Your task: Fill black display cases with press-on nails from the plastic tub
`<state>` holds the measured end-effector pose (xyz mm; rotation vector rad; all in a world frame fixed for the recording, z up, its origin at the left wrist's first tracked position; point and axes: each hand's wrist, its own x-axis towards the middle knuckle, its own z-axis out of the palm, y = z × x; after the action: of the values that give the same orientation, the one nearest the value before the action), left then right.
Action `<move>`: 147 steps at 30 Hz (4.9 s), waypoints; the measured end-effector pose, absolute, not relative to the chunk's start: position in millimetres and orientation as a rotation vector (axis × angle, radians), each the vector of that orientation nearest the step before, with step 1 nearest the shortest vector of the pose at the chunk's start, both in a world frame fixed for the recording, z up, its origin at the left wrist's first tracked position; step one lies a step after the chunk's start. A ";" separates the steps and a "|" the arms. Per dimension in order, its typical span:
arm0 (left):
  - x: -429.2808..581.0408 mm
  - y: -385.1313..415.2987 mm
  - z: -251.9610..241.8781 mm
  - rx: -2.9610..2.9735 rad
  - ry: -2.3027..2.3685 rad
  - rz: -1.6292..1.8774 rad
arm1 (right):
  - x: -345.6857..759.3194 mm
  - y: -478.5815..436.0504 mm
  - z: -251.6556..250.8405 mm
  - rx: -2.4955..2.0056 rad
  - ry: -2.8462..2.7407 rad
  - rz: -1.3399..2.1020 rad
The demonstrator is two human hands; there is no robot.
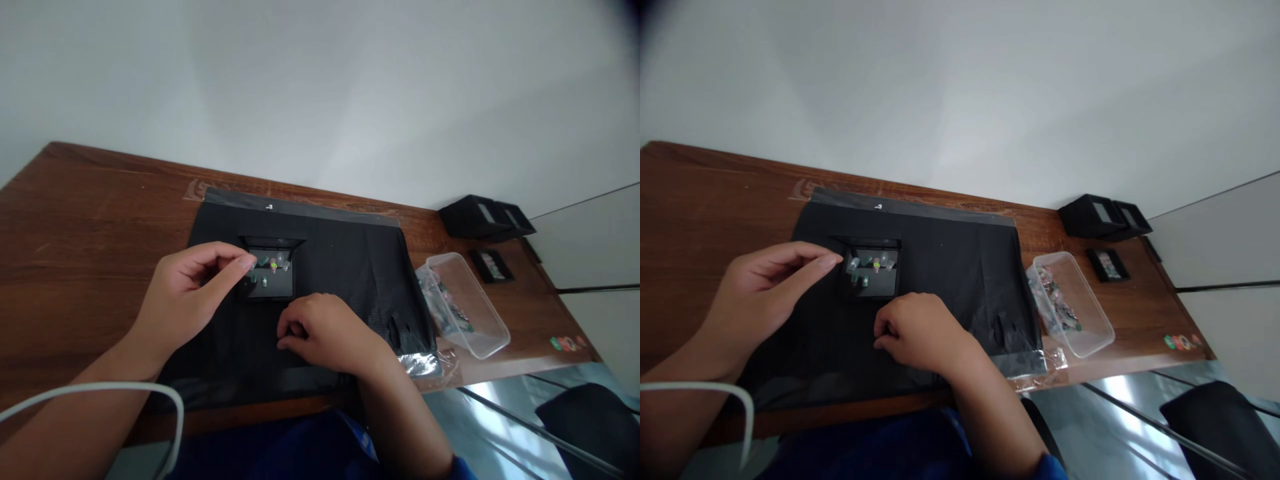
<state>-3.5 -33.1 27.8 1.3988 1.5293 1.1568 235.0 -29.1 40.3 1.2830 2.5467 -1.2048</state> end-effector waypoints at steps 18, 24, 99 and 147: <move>-6.6 -28.2 30.9 1.407 1.337 1.056 | 240.5 -30.7 38.3 1.279 3.017 -1.915; 2.3 -31.5 28.6 1.241 0.855 0.866 | 229.1 -33.4 29.9 1.401 3.343 -1.975; 10.5 -33.6 19.9 0.907 1.145 0.903 | 217.8 -35.7 17.1 1.859 3.504 -1.388; -34.0 -18.1 3.9 1.874 1.692 0.528 | 220.1 -23.1 11.0 1.996 2.588 -1.275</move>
<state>-34.0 -18.1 3.9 1.8739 1.6920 0.5278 220.1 -23.1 11.0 1.9959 2.5879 -1.2748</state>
